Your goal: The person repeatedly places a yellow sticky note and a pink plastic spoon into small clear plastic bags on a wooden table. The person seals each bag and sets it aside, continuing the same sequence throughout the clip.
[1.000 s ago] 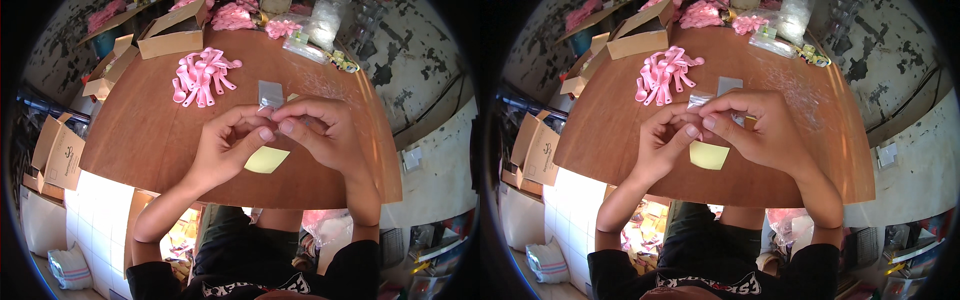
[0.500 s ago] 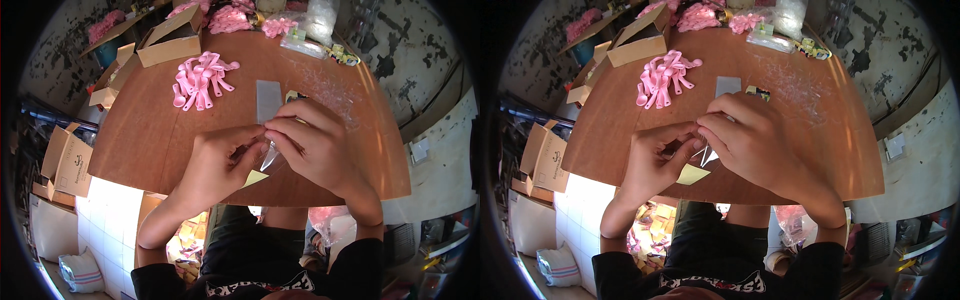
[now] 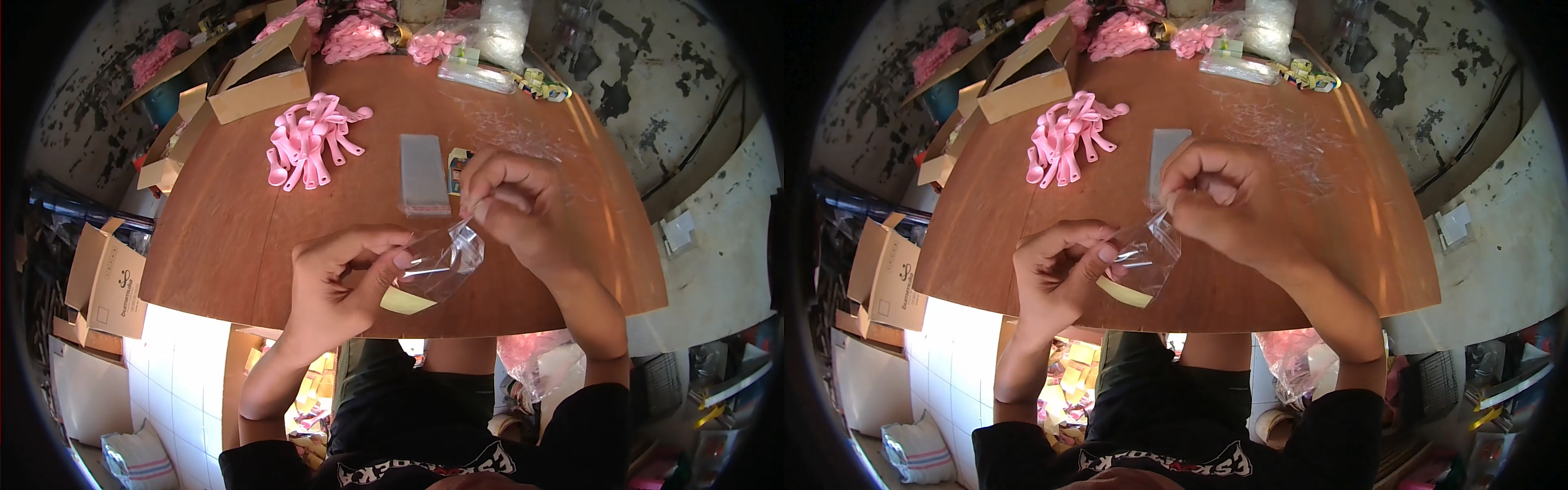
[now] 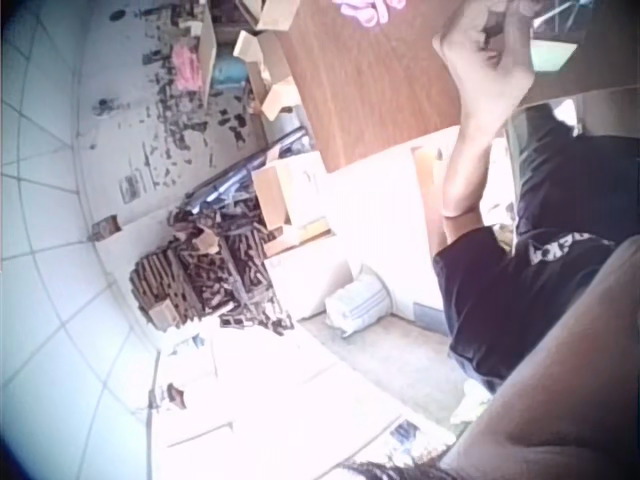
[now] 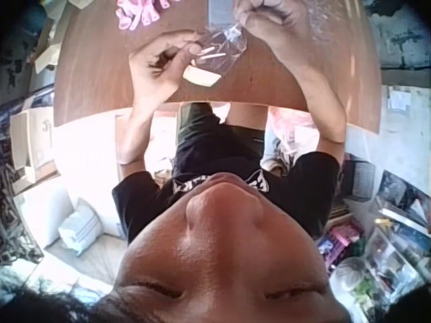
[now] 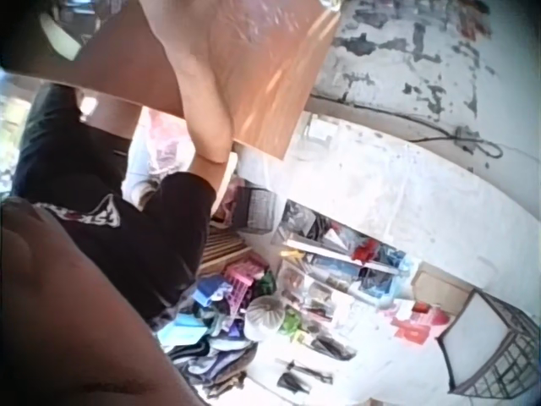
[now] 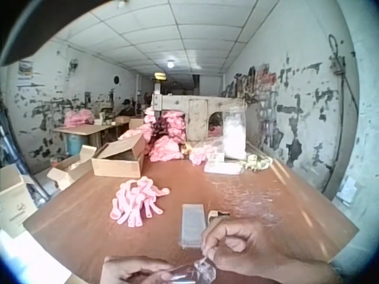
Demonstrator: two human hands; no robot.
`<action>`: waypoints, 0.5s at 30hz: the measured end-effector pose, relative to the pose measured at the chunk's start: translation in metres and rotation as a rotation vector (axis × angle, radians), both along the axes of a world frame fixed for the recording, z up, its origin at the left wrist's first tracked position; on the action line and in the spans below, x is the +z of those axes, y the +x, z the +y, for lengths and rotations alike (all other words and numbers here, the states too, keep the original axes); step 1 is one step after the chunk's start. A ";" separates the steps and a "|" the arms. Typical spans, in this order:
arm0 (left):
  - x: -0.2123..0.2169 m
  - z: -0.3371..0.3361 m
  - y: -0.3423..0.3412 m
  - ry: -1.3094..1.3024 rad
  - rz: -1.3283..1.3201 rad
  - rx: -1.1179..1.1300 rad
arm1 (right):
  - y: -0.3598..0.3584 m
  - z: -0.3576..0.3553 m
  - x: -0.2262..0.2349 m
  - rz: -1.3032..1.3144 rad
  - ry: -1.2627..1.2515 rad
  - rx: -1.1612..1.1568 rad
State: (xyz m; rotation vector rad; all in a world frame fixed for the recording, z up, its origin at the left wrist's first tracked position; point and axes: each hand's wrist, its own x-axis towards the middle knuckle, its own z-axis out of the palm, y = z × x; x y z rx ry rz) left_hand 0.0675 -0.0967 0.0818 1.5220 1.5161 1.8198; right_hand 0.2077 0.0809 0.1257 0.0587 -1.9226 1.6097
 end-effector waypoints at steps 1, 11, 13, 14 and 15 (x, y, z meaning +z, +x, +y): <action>0.001 -0.001 0.004 0.031 -0.147 0.011 | 0.004 0.017 0.004 0.052 -0.022 0.048; 0.004 0.011 -0.001 0.329 -0.264 0.128 | 0.032 0.263 -0.067 -0.370 -0.093 -0.523; 0.004 0.010 0.000 0.285 -0.280 0.138 | 0.037 0.263 -0.091 -0.502 0.324 -1.042; 0.004 0.013 0.002 0.289 -0.283 0.143 | 0.040 0.261 -0.095 -0.559 0.544 -1.297; 0.005 0.019 0.004 0.306 -0.309 0.132 | 0.044 0.264 -0.093 -0.559 0.550 -1.296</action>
